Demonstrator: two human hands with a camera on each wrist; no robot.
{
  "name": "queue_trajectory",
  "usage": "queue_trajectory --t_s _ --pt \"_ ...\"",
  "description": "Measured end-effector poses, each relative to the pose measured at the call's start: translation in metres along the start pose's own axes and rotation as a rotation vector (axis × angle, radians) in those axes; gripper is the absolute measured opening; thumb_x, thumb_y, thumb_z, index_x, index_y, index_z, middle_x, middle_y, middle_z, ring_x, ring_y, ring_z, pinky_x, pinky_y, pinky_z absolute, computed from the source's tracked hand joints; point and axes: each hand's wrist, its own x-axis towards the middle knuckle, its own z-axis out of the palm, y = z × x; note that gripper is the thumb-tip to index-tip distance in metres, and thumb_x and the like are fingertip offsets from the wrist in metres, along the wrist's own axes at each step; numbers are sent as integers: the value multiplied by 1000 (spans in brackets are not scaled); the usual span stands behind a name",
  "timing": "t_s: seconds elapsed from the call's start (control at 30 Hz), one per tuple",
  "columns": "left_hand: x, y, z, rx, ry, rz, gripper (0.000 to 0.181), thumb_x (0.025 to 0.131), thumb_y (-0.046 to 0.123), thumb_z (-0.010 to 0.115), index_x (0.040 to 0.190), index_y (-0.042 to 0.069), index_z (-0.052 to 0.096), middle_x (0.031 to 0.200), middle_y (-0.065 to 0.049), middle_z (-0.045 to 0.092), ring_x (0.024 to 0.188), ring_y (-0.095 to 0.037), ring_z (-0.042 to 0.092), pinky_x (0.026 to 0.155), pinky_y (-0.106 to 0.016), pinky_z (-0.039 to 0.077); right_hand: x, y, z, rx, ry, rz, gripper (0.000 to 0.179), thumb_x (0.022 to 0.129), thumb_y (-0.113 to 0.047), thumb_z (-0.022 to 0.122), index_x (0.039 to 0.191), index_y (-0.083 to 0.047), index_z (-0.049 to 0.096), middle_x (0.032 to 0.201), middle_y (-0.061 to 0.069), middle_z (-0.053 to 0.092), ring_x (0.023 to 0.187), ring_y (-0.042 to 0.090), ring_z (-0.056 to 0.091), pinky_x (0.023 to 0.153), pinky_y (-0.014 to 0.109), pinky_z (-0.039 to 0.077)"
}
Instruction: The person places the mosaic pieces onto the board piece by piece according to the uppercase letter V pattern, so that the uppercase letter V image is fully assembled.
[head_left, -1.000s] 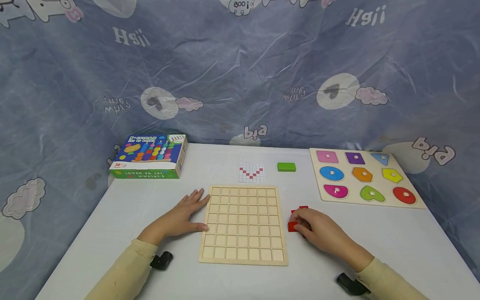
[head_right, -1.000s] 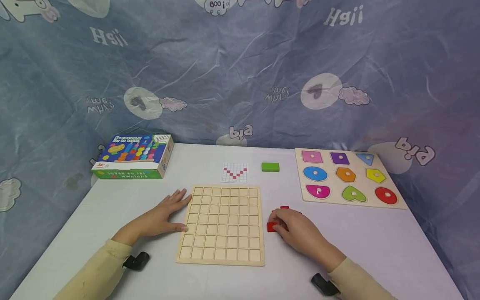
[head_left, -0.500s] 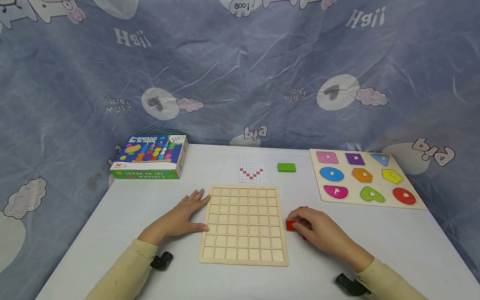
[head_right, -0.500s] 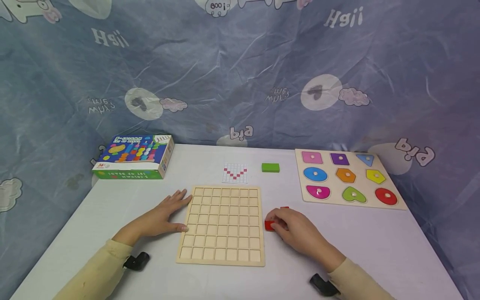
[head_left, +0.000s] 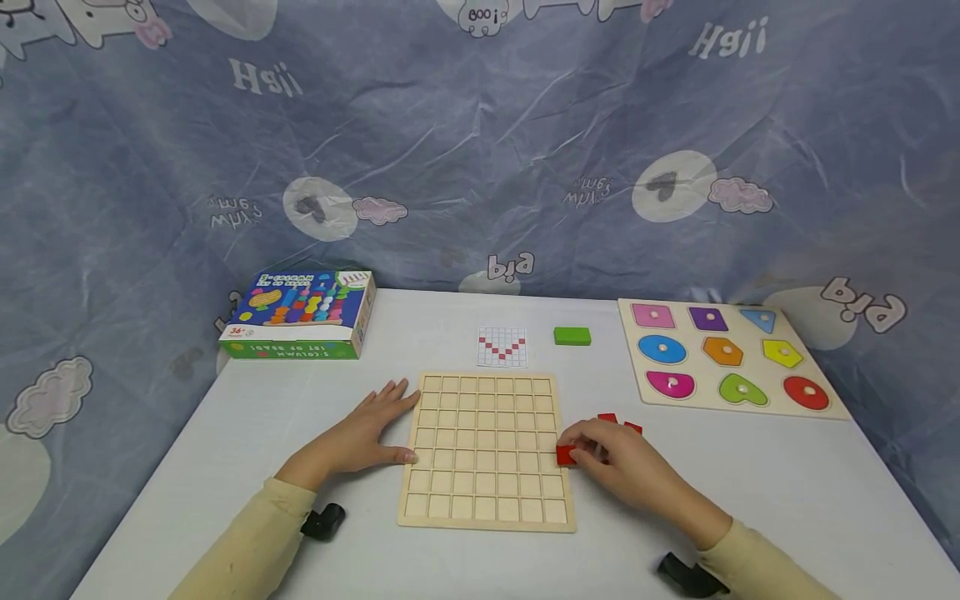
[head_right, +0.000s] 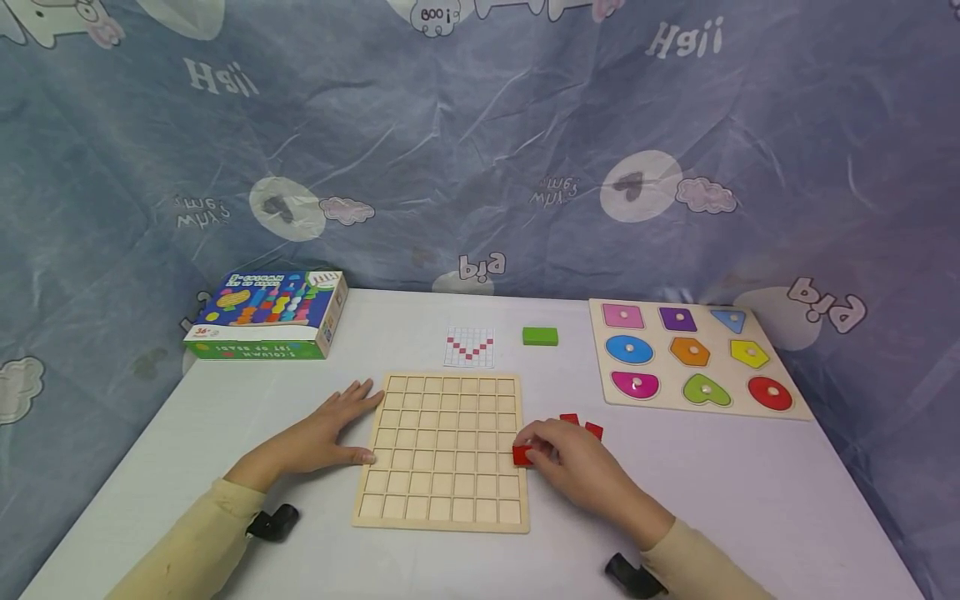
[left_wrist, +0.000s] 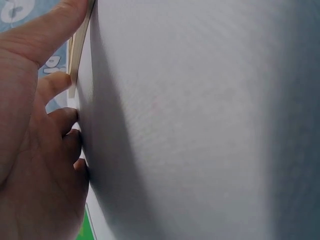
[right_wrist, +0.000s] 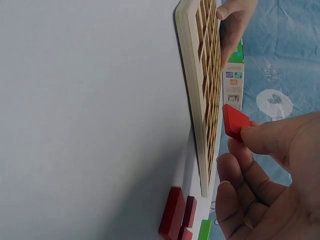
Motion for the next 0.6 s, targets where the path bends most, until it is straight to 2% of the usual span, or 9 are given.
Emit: queue_trajectory --t_s 0.23,0.6 --pt "0 0 0 -5 -2 2 101 82 55 79 161 13 33 168 -17 15 156 -37 8 125 -55 7 5 -7 8 55 -30 1 20 94 -13 74 108 -27 73 94 -9 70 83 3 57 74 23 54" --pt "-1 -2 0 -8 1 5 101 82 56 79 161 13 33 169 -17 15 156 -37 8 125 -56 7 12 -18 23 100 -44 24 19 92 -14 76 105 -28 74 87 -18 63 77 5 57 69 21 54"
